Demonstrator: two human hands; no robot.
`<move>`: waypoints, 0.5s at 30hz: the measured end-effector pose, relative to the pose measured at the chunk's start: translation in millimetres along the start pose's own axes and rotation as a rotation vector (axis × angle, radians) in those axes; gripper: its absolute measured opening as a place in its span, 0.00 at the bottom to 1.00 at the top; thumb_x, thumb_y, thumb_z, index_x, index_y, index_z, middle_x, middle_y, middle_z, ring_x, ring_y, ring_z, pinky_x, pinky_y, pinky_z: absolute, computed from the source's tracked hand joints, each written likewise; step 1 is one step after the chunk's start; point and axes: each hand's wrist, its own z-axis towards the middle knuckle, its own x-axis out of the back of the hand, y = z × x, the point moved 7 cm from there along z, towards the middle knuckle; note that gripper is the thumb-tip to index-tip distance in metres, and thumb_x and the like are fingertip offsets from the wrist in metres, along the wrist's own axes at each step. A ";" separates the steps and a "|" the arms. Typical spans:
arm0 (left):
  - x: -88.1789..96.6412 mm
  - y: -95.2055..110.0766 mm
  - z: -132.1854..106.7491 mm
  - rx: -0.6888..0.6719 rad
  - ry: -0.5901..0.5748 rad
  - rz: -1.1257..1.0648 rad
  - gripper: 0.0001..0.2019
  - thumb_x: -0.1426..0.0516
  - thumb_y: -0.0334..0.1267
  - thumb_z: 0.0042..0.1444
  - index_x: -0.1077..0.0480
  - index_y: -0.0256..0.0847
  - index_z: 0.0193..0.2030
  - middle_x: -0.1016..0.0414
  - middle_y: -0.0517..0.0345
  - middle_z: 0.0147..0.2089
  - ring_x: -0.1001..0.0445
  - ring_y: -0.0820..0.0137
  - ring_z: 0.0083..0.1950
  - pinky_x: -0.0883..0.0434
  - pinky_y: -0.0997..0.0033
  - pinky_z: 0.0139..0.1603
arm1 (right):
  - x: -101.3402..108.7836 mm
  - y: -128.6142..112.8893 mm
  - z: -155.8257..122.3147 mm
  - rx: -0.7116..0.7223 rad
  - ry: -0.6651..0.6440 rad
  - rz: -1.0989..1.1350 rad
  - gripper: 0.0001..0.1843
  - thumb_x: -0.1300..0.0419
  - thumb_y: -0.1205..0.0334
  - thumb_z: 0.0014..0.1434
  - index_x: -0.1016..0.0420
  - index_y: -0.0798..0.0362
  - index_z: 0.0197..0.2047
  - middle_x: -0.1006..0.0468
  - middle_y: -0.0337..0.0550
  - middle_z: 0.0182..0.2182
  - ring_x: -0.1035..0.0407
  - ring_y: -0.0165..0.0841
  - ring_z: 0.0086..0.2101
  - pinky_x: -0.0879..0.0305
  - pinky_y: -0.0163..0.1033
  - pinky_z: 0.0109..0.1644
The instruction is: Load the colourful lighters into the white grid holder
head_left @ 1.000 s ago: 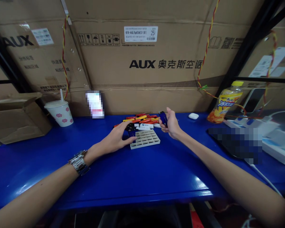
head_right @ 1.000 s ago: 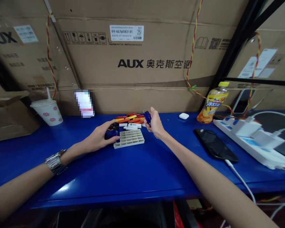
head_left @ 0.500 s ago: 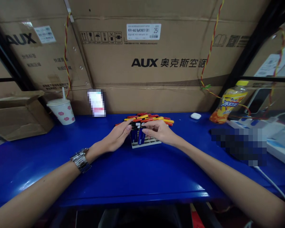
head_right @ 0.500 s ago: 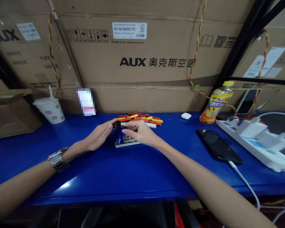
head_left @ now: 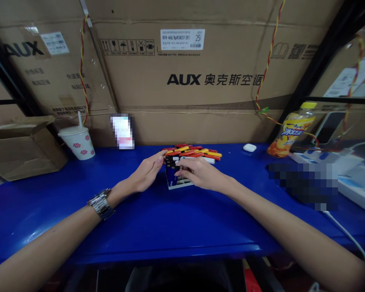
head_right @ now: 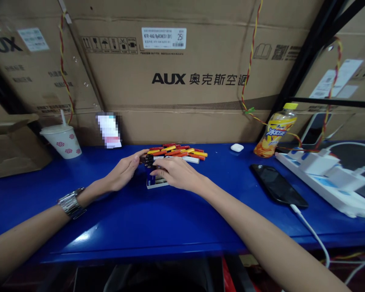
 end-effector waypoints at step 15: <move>30.6 -33.2 -6.8 0.546 -0.039 0.840 0.22 0.59 0.51 0.62 0.32 0.39 0.35 0.25 0.45 0.31 0.25 0.54 0.33 0.36 0.61 0.30 | 28.8 94.2 -21.4 -0.355 -0.038 -0.504 0.13 0.52 0.60 0.65 0.28 0.54 0.38 0.25 0.50 0.39 0.33 0.38 0.40 0.42 0.41 0.43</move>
